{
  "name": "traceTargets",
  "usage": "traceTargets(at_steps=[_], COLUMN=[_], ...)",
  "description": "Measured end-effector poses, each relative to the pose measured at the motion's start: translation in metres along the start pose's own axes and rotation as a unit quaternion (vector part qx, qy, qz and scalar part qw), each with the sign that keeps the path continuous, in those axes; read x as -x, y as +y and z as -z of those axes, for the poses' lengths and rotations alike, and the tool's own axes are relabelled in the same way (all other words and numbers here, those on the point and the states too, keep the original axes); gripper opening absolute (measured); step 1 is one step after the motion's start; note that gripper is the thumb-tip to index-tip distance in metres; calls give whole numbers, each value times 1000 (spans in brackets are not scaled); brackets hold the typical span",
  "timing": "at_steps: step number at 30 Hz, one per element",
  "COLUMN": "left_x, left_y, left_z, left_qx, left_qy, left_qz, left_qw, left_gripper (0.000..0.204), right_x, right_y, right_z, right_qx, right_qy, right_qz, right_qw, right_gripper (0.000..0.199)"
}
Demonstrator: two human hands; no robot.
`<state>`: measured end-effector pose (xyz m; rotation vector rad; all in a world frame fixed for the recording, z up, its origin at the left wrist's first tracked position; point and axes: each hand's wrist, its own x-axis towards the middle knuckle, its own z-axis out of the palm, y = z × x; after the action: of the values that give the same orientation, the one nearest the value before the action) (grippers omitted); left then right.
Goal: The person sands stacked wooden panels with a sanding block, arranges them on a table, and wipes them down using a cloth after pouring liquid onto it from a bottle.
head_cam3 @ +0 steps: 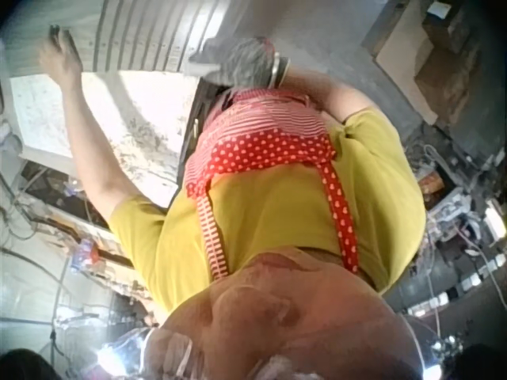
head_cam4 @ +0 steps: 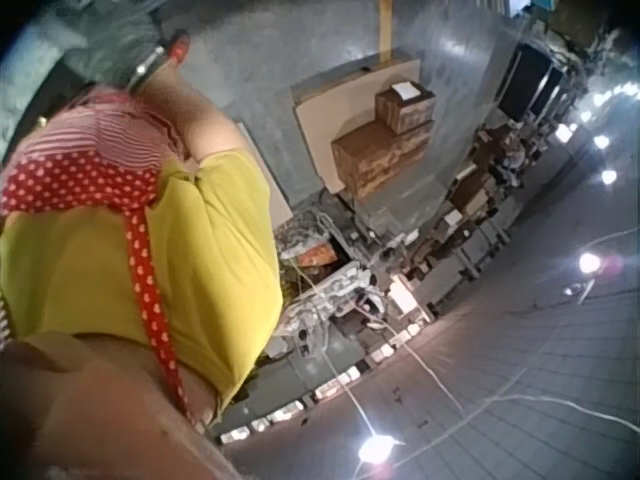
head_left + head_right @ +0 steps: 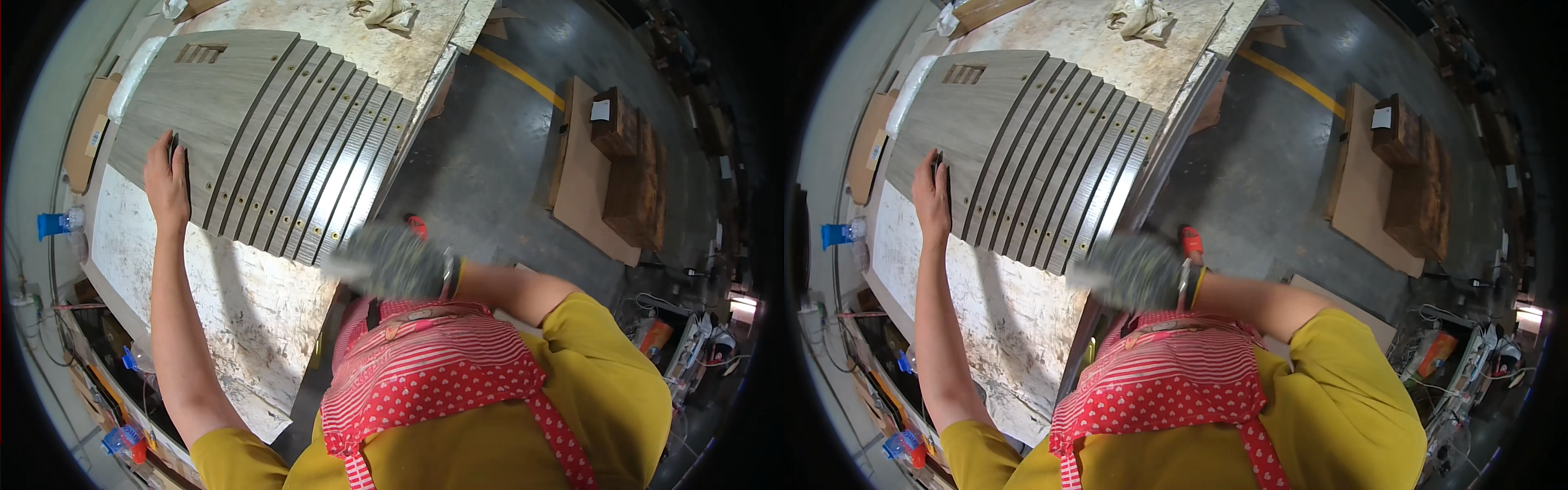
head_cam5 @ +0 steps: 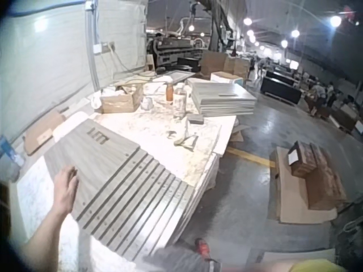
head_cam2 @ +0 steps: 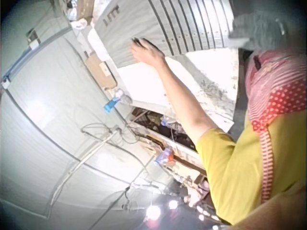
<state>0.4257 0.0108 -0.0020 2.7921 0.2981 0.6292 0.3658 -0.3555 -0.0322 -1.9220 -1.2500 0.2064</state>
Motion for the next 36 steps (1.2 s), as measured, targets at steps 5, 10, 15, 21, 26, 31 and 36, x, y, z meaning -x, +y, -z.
traceTargets(at_steps=[5, 10, 15, 21, 26, 31, 36], left_x=[3, -1, 1, 1, 5, 1, 5], left_y=[3, 4, 6, 5, 2, 6, 5], left_z=[1, 1, 4, 1, 3, 2, 2], left_qx=[5, 12, 13, 7, 15, 11, 18], left_qy=[3, 3, 3, 11, 9, 8, 15], left_qz=[-2, -13, -2, -8, -1, 2, 19], left_qw=[1000, 1000, 1000, 1000, 1000, 1000, 1000], left_gripper=[37, 35, 35, 34, 34, 34, 34], right_x=[-23, -39, -23, -17, -41, -57, -54], right_y=[98, 137, 89, -1, 81, 132, 73], right_z=[90, 95, 12, -14, 82, 100, 59], right_qx=[200, 259, 259, 58, 142, 221, 305], right_qy=[211, 232, 52, 8, 172, 211, 81], right_qz=[-129, -156, -105, 27, -171, -190, -56], right_qw=[948, 925, 959, 998, 960, 933, 947], right_gripper=[39, 42, 23, 36, 39, 42, 28])
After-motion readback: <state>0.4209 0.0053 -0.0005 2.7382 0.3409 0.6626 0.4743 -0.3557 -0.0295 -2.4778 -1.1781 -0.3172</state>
